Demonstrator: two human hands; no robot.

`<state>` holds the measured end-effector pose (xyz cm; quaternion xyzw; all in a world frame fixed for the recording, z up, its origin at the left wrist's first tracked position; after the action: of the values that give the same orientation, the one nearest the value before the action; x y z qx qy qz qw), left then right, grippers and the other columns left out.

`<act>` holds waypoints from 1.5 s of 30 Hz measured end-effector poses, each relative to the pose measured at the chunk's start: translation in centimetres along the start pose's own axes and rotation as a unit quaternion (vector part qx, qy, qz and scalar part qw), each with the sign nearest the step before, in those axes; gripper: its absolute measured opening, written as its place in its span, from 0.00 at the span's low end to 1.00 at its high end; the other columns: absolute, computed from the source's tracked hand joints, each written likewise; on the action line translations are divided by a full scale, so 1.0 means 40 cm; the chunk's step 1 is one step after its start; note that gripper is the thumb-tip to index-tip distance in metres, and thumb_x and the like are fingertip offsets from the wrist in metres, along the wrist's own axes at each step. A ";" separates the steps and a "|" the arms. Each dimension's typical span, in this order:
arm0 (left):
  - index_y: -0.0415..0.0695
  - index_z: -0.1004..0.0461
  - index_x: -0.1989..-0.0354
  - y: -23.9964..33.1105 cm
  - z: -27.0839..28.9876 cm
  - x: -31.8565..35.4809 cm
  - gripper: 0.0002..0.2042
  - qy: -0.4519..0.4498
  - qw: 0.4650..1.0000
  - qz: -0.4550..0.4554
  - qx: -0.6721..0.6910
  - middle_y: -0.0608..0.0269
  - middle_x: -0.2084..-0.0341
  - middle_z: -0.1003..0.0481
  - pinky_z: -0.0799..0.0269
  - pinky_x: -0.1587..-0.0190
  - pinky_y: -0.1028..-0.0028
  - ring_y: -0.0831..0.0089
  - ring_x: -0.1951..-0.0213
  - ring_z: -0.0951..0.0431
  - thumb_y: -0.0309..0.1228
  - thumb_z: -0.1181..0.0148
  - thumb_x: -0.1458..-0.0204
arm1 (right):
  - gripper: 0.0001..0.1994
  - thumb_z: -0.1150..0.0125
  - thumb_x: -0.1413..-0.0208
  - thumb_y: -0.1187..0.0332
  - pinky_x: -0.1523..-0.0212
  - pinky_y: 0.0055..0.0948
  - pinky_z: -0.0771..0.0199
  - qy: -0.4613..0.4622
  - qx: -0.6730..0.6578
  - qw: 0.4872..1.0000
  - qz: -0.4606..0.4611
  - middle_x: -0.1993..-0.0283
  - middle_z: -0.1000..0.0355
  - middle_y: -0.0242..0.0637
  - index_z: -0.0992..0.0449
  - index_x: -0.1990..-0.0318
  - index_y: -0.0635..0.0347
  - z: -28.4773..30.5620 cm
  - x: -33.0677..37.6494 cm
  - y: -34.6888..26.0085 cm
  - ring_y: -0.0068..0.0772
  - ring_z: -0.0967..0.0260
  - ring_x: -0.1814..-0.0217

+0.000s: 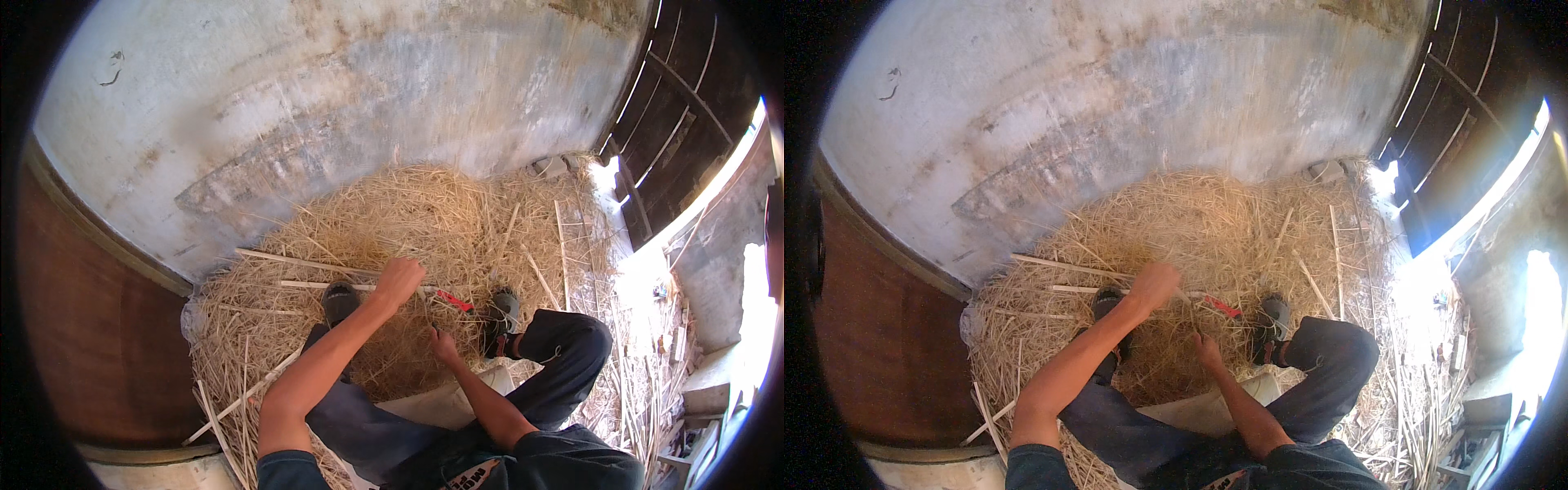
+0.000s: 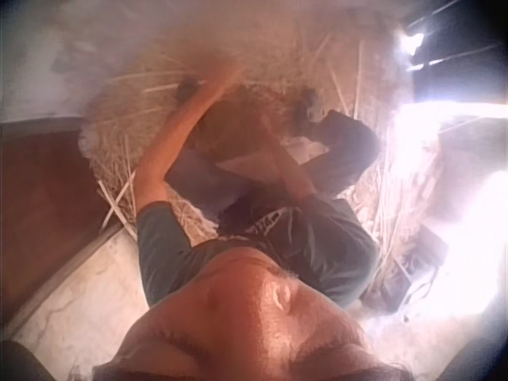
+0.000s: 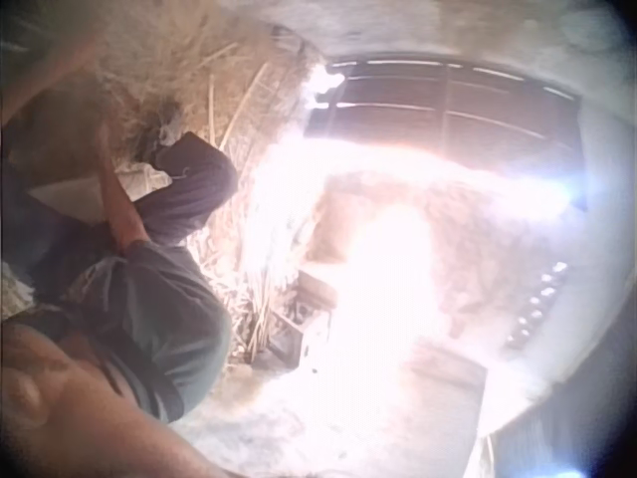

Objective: The person sits on a hay-covered floor and uses a knife to split long bamboo poles into thin strips. They hold the pole with one hand and use the knife to shave and cut the material, occasionally switching to a red utility knife for finer work.

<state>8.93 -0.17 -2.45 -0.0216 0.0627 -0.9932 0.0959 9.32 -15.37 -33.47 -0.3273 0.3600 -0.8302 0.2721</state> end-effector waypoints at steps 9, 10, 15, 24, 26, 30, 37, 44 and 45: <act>0.41 0.18 0.78 0.056 0.042 -0.009 0.02 -0.010 1.000 0.000 -0.003 0.56 0.78 0.21 0.20 0.73 0.66 0.64 0.73 0.18 0.20 0.34 0.58 | 0.18 0.47 0.32 0.55 0.85 0.20 0.47 -0.306 -0.566 0.711 -0.284 0.83 0.50 0.21 0.38 0.75 0.46 -0.062 0.072 -0.069 0.16 0.53 0.85; 0.41 0.18 0.78 0.062 0.048 -0.013 0.02 -0.019 1.000 0.003 0.005 0.56 0.79 0.21 0.20 0.73 0.67 0.65 0.73 0.18 0.20 0.34 0.58 | 0.19 0.47 0.31 0.55 0.86 0.19 0.49 -0.317 -0.576 0.705 -0.266 0.83 0.51 0.21 0.39 0.75 0.46 -0.060 0.069 -0.078 0.16 0.53 0.86; 0.41 0.18 0.78 0.074 0.049 -0.023 0.03 0.002 1.000 -0.013 -0.025 0.56 0.81 0.22 0.20 0.73 0.67 0.67 0.75 0.18 0.20 0.34 0.57 | 0.21 0.49 0.30 0.53 0.87 0.18 0.54 -0.348 -0.591 0.681 -0.257 0.83 0.53 0.21 0.43 0.77 0.45 -0.131 0.057 -0.086 0.17 0.54 0.86; 0.44 0.18 0.81 0.034 0.042 -0.010 0.04 -0.004 1.000 0.002 -0.025 0.59 0.83 0.22 0.21 0.73 0.66 0.66 0.75 0.19 0.22 0.33 0.57 | 0.18 0.40 0.40 0.50 0.83 0.28 0.40 -0.194 -0.202 0.931 -0.234 0.80 0.31 0.33 0.22 0.67 0.57 -0.043 -0.017 0.047 0.25 0.36 0.83; 0.44 0.18 0.81 0.017 0.034 0.006 0.04 0.026 0.999 0.023 -0.025 0.59 0.83 0.22 0.21 0.73 0.66 0.65 0.74 0.18 0.22 0.33 0.57 | 0.18 0.38 0.42 0.52 0.80 0.31 0.36 -0.142 -0.129 0.955 -0.227 0.78 0.28 0.37 0.21 0.70 0.59 -0.034 -0.012 0.030 0.28 0.31 0.79; 0.43 0.18 0.79 -0.003 -0.009 0.033 0.03 -0.048 0.998 0.023 -0.026 0.57 0.79 0.21 0.20 0.71 0.64 0.62 0.71 0.17 0.21 0.33 0.57 | 0.19 0.37 0.45 0.54 0.75 0.39 0.32 -0.037 -0.052 0.984 -0.168 0.78 0.27 0.43 0.20 0.72 0.64 -0.021 -0.009 0.016 0.33 0.27 0.76; 0.39 0.19 0.76 -0.056 0.013 0.036 0.01 -0.053 0.996 0.061 0.027 0.53 0.78 0.21 0.21 0.70 0.61 0.58 0.70 0.18 0.21 0.34 0.55 | 0.21 0.40 0.41 0.52 0.67 0.46 0.29 -0.058 -0.034 0.992 -0.107 0.76 0.27 0.48 0.21 0.68 0.67 0.034 -0.044 0.001 0.45 0.26 0.73; 0.40 0.19 0.77 0.040 0.078 -0.034 0.02 -0.007 1.000 0.004 -0.004 0.53 0.79 0.22 0.21 0.69 0.61 0.57 0.72 0.19 0.22 0.32 0.54 | 0.19 0.47 0.33 0.52 0.82 0.33 0.43 -0.036 -0.175 0.980 -0.090 0.82 0.36 0.31 0.27 0.68 0.58 0.060 -0.138 0.154 0.29 0.40 0.85; 0.41 0.19 0.77 0.030 0.060 -0.029 0.02 -0.016 1.000 0.002 0.001 0.53 0.79 0.22 0.20 0.69 0.62 0.58 0.73 0.19 0.22 0.32 0.55 | 0.19 0.48 0.32 0.51 0.84 0.32 0.45 -0.099 -0.285 0.946 -0.121 0.82 0.38 0.30 0.29 0.67 0.57 0.031 -0.138 0.164 0.27 0.43 0.86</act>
<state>10.43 -1.41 -0.25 -0.0369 0.0601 -0.9926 0.0992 15.19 -15.98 -39.82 -0.5129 0.5103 -0.6832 0.0988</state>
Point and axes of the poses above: each hand's wrist, its own x-axis away from the middle knuckle, its own z-axis out of the back of the hand, y = z × x, the point moved 10 cm from there along -x, towards the middle knuckle
